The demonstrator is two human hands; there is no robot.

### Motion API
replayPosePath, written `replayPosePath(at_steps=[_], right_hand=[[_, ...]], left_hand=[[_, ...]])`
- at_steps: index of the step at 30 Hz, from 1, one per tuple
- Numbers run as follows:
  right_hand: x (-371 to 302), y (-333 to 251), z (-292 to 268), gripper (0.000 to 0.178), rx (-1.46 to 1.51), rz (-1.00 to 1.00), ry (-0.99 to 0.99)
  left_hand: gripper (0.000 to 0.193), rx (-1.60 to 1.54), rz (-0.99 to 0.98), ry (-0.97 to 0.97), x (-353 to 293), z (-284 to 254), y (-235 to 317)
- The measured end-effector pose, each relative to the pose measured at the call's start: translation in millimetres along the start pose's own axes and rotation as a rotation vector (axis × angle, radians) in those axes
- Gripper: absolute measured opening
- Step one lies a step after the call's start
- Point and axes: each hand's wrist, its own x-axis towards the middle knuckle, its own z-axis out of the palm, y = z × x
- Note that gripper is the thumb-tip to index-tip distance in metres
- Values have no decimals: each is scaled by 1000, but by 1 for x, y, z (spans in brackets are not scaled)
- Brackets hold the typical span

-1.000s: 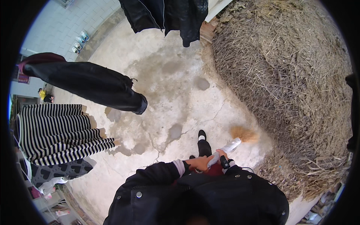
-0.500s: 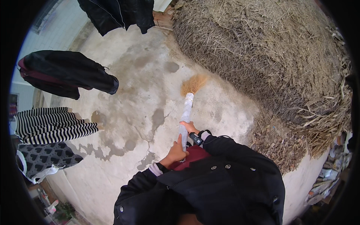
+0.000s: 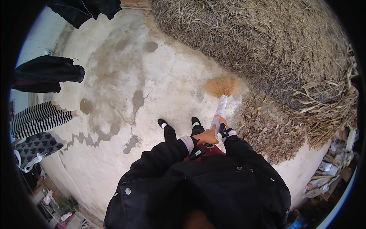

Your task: The person sweeps a concrete courtyard with a straw broom, gathering dry plant debris into a pile. They move around a blue three-wheeled vehicle and various stored items, then place the broom against the vehicle.

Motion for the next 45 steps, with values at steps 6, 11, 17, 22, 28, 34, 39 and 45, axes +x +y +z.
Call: replayPosePath(at_steps=[6,11,17,22,28,34,39,45], right_hand=[[-55,-9,24,96,202,-126,216],[-99,20,81,64,127,-27,71],[-65,56,2,43,-229,-1,70],[-62,54,-43,43,-180,-7,46],[-88,74,27,43,-222,-7,-64],[-134,133,126,44,-449,-31,-221],[-177,207,220,44,-754,-77,-367],[-232,308,322,44,-1037,-62,-545]], left_hand=[[98,10,158,74,-50,-12,-2],[102,131,-75,195,-106,19,-4],[101,-81,-36,-111,-64,50,7],[90,-359,254,-276,-47,47,-19],[69,-446,466,-165,-89,68,-88],[71,-585,346,170,-218,98,-155],[86,-814,302,491,-328,171,-245],[82,-1023,423,770,-418,258,-329]])
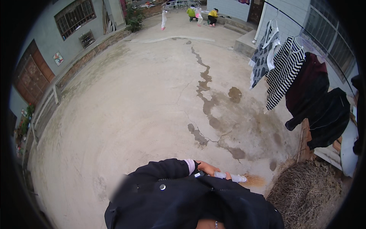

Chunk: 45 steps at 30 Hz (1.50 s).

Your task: The person sweeps a concrete courtyard with a straw broom, gathering dry plant debris into a pile. They move around a blue three-wheeled vehicle and various stored items, then place the broom against the vehicle.

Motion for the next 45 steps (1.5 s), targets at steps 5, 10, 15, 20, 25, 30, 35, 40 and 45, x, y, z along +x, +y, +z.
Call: replayPosePath(at_steps=[5,10,15,20,25,30,35,40,45], right_hand=[[21,-45,103,45,-164,-4,-143],[56,-93,194,45,-360,7,-260],[81,-133,291,45,-580,32,-379],[100,-151,362,46,-768,47,-447],[104,-140,399,46,-900,67,-493],[79,-94,417,46,-1023,103,-544],[26,7,415,47,-1202,175,-644],[-44,135,388,47,-1414,261,-772],[-126,263,375,47,-1672,316,-944]], left_hand=[[78,-94,109,286,-69,-34,-6],[89,-415,12,504,-101,-66,-15],[82,-442,147,750,-92,-97,-35],[82,-578,282,926,-75,-103,-72],[82,-709,267,1105,-99,-71,-89],[82,-929,330,1196,-132,-25,-87],[83,-1073,356,1274,-158,39,-120],[83,-1248,488,1346,-200,126,-165],[80,-1178,593,1454,-234,214,-219]])
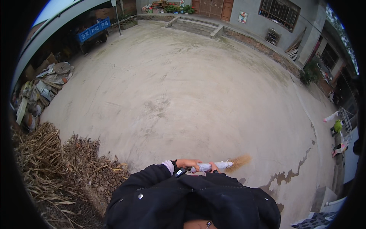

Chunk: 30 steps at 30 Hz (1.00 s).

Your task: The person sweeps a concrete courtyard with a straw broom, gathering dry plant debris into a pile. They move around a blue three-wheeled vehicle and various stored items, then place the broom against the vehicle.

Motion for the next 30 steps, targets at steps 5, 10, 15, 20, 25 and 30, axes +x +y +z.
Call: replayPosePath(at_steps=[5,10,15,20,25,30], right_hand=[[12,-46,128,60,135,-21,25],[52,-111,271,74,27,-158,-91],[108,-167,453,89,-107,-196,-111],[124,-208,642,90,-270,-189,-367],[131,-225,821,76,-355,-263,-501],[163,-232,999,60,-350,-366,-618]], left_hand=[[70,-103,128,117,-61,-83,11],[82,-180,214,309,-113,-195,46],[87,-215,271,586,-187,-318,72],[100,-294,316,809,-278,-420,95],[103,-324,447,1075,-354,-511,94],[103,-92,472,1323,-418,-631,82]])
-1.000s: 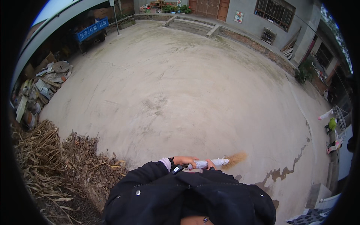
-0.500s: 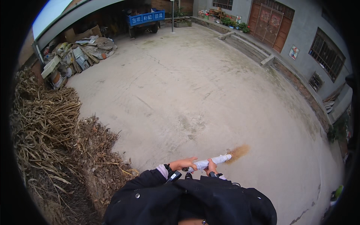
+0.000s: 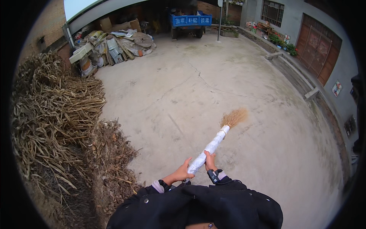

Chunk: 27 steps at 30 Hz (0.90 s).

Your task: The person sweeps a concrete courtyard with a straw broom, gathering dry plant debris into a pile. They move around a blue three-wheeled vehicle and various stored items, then place the broom against the vehicle.

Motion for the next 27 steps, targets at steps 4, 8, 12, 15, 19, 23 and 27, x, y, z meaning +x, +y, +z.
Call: replayPosePath(at_steps=[4,8,12,15,19,23,27], right_hand=[[102,-48,74,56,-94,-98,14],[185,-100,117,57,-63,-131,67],[274,-122,138,58,-11,-86,118],[365,-126,158,64,105,-30,152],[500,-147,208,92,191,78,225],[604,-187,282,88,154,198,164],[704,-228,370,73,6,191,141]], left_hand=[[100,57,130,-5,101,-83,20],[99,75,224,-78,200,-149,45],[100,48,114,-285,302,-215,52],[103,52,97,-343,393,-267,55],[103,124,84,-359,511,-342,87],[101,124,12,-311,597,-417,128],[101,31,51,-238,681,-495,130]])
